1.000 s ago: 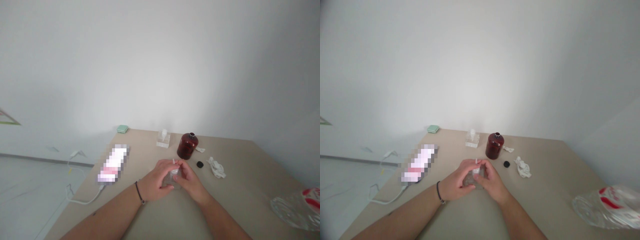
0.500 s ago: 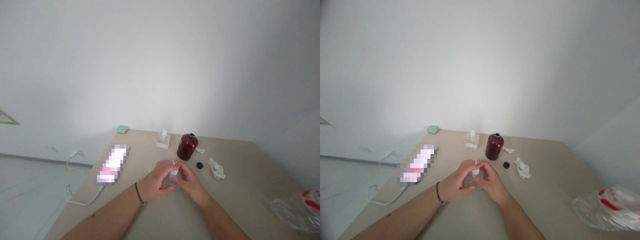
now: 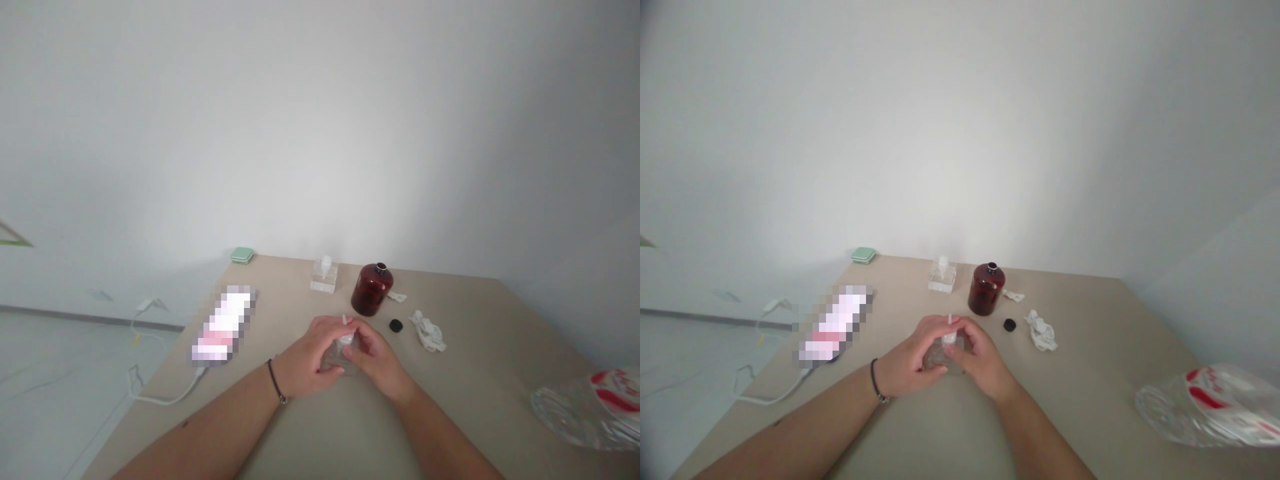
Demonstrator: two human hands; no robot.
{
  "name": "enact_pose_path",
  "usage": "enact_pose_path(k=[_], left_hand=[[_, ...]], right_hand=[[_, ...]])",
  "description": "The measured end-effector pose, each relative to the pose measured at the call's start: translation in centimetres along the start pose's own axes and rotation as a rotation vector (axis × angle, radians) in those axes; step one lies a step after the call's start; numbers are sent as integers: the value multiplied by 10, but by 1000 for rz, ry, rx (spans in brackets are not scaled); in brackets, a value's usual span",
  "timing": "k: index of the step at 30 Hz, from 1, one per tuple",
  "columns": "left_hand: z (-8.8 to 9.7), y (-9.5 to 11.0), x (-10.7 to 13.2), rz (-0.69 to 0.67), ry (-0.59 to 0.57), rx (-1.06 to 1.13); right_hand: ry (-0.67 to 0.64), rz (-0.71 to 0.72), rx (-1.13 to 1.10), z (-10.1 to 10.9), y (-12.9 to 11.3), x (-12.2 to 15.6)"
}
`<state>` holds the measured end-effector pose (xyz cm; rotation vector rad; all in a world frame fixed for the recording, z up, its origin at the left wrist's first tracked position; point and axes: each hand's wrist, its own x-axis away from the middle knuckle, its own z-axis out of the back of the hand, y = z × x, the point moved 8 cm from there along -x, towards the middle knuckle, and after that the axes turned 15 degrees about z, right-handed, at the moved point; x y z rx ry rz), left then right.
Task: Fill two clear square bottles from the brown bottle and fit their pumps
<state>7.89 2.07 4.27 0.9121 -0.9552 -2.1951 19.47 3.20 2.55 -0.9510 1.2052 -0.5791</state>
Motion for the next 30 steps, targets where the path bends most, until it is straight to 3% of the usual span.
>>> enact_pose_path(k=[30], left_hand=[[1, 3, -1, 27, -8, -4]], right_hand=[[-4, -2, 30, 4, 5, 3]])
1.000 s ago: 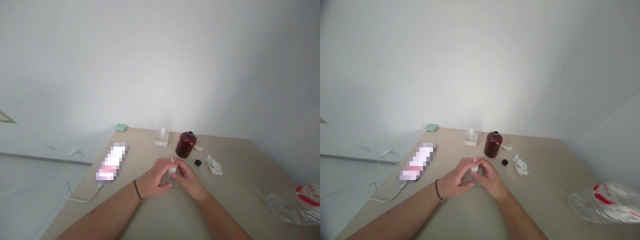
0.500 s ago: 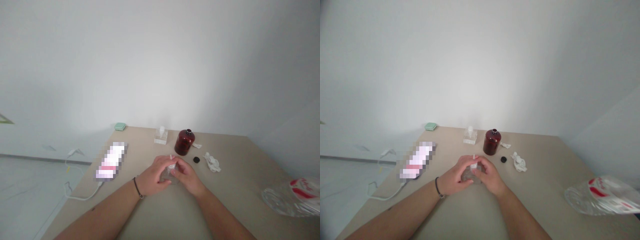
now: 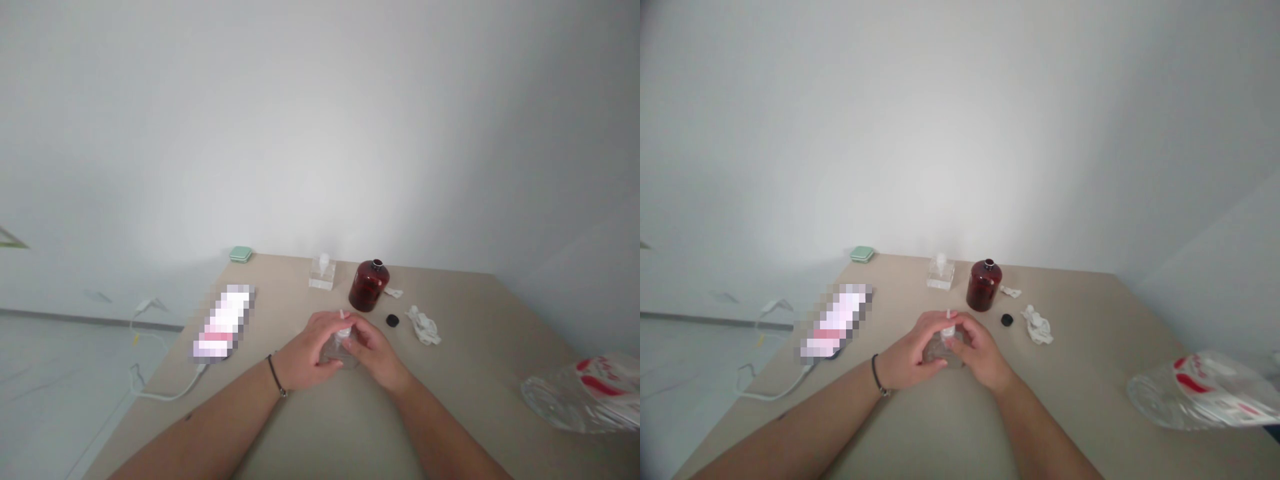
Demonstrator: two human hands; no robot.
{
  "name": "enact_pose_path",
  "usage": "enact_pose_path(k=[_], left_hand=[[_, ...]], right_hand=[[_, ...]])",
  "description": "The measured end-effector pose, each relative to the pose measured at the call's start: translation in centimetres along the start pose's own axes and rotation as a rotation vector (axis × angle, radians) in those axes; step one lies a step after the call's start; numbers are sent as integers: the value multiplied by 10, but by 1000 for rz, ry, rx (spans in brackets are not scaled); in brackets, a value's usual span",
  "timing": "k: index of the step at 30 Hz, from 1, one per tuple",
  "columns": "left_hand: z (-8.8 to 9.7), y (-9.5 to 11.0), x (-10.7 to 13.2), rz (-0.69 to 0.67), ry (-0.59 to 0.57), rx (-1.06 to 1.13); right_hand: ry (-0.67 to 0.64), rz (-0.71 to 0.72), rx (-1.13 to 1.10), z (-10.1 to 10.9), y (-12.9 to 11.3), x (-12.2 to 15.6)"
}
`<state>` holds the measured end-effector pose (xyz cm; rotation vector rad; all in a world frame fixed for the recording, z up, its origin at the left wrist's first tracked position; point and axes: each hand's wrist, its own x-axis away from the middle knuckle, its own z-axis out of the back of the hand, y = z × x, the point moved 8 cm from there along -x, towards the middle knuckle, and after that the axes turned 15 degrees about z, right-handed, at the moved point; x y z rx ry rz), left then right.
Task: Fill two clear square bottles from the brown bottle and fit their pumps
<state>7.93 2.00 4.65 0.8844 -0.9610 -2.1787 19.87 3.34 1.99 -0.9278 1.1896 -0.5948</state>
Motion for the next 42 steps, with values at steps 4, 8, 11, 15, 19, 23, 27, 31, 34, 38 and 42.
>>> enact_pose_path(k=[4, 8, 11, 15, 19, 23, 27, 31, 34, 38, 42], left_hand=[[0, -1, 0, -6, 7, -3], [0, 0, 1, -20, 9, -10], [0, 1, 1, -29, 10, -14], [0, 1, 0, -24, 9, -14], [0, 0, 1, -19, 10, -19], [0, 0, 1, -18, 8, -18], [0, 2, 1, -32, 6, -16], [0, 1, 1, -25, 8, -20], [0, 0, 1, -21, 12, -26], [0, 1, 1, -27, 11, -30], [0, 2, 1, -37, 15, -30]], right_hand=[[-8, -3, 4, 1, -2, 1], [-10, 0, 0, 2, -3, 1], [-8, -7, -9, 2, -1, 1], [-3, 5, 8, 2, 1, 0], [-5, 14, 8, 2, -1, 0], [-12, 11, -9, 2, -6, 0], [-20, -7, -10, 1, -3, 1], [-9, 5, 2, 1, 0, 1], [-24, 15, 5, 1, -1, 2], [-39, 13, -17, 1, -1, 2], [-22, 40, -22, 1, -1, 2]])
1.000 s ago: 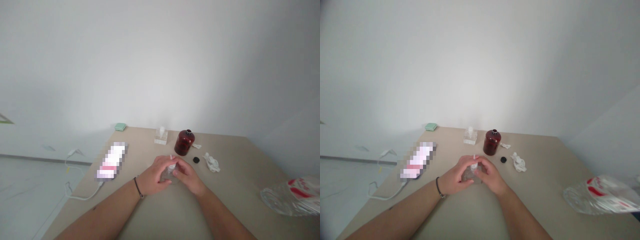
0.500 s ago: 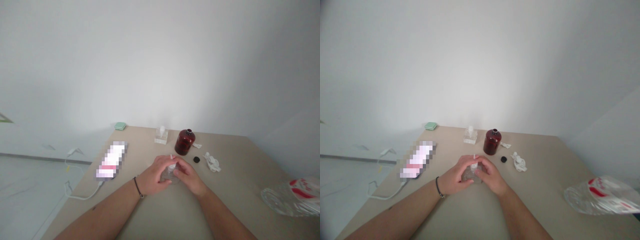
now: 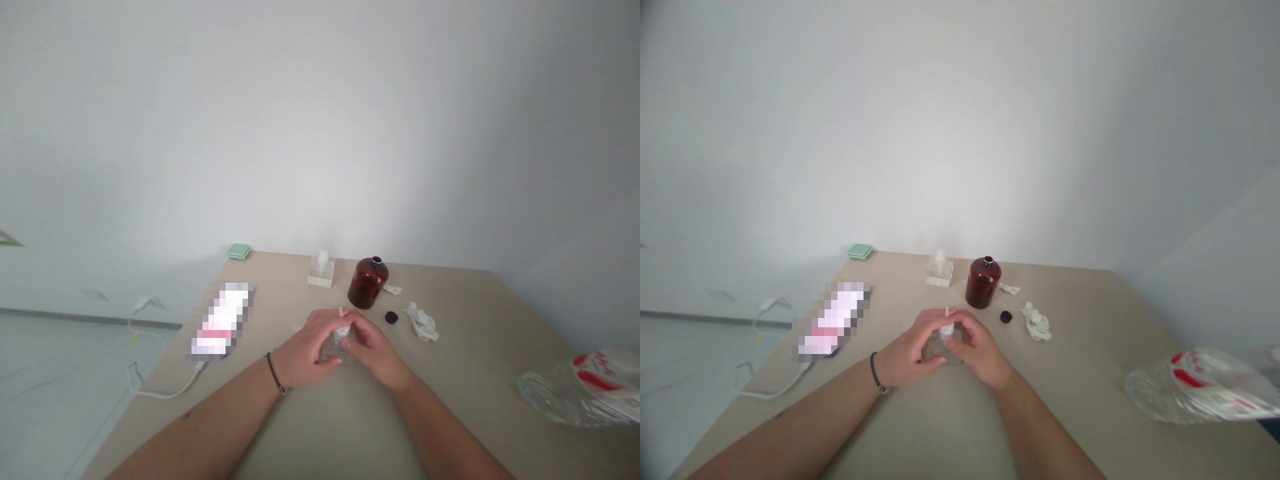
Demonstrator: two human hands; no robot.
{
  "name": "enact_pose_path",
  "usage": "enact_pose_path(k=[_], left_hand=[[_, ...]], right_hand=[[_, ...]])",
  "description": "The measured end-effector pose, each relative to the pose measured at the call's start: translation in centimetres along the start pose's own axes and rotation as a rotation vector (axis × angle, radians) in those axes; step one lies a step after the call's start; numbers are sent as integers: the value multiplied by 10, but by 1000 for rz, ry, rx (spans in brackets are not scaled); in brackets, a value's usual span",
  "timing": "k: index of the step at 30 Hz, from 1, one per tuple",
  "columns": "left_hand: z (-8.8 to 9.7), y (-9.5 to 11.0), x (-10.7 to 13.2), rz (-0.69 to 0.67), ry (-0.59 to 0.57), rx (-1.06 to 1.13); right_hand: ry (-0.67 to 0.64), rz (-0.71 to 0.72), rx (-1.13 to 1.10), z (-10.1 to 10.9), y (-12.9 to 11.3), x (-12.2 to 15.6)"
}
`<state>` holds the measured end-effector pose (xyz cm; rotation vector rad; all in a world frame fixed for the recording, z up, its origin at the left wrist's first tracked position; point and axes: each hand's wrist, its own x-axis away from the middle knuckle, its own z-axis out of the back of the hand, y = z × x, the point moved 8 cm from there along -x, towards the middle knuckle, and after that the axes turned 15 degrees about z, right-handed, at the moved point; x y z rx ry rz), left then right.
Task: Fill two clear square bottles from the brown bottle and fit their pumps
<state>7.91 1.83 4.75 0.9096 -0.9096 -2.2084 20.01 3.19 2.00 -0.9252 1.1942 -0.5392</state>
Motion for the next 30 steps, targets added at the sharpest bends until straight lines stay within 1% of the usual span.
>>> enact_pose_path(k=[6, 14, 18, 25, 30], left_hand=[[-1, -3, 0, 23, -8, 7], [0, -1, 0, 13, 1, 9], [-1, -2, 0, 27, -6, 8], [-1, -2, 1, 15, -4, 5], [-1, -1, 1, -5, -3, 14]], right_hand=[[-17, -5, 2, -1, -2, 0], [4, -9, -1, -1, 0, -1], [-8, -12, -14, -2, -2, 0], [-22, -29, -52, -2, -1, 1], [16, -24, -48, -1, 3, 0]])
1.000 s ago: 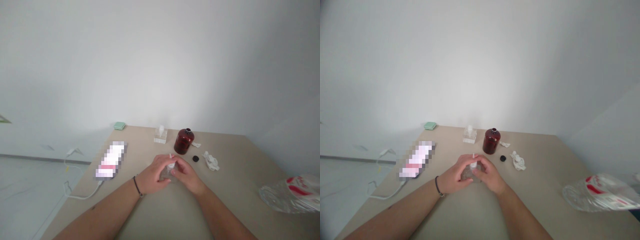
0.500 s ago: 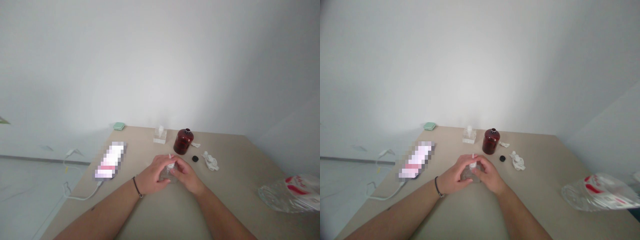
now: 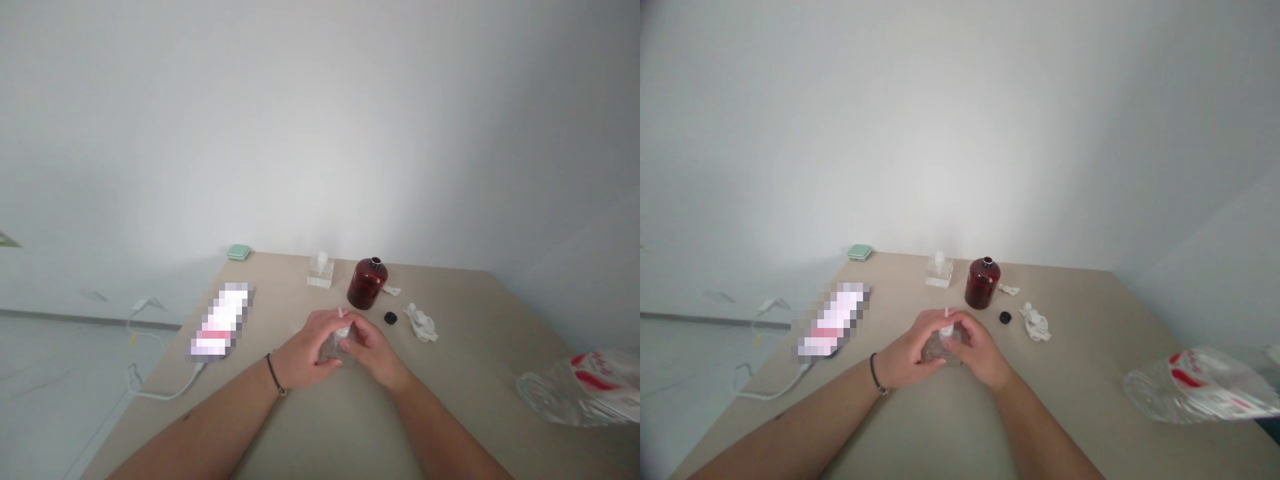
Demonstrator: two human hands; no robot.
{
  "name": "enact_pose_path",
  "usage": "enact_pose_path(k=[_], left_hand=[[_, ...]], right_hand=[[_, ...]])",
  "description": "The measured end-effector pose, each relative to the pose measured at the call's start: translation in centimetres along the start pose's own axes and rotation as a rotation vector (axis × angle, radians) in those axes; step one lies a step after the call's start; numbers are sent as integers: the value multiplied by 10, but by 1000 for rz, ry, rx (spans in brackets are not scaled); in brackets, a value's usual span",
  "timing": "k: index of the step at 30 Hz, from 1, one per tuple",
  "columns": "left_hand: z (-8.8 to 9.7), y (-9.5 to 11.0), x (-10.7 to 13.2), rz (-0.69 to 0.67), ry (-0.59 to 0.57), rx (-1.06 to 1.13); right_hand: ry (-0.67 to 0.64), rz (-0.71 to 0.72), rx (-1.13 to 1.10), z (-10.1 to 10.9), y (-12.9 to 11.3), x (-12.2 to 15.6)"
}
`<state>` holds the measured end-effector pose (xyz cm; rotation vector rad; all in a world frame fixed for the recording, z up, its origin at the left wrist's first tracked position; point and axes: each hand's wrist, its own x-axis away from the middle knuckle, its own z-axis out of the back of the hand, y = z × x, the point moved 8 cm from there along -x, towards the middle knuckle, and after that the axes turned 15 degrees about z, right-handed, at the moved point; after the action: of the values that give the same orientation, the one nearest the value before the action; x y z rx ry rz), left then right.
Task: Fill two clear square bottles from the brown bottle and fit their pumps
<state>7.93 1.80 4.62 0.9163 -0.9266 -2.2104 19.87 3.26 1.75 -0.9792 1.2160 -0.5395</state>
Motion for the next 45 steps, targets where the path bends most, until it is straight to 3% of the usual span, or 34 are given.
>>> enact_pose_path(k=[45], left_hand=[[-2, -5, 1, 32, -8, 6]], right_hand=[[-18, -2, 58, -3, -8, -2]])
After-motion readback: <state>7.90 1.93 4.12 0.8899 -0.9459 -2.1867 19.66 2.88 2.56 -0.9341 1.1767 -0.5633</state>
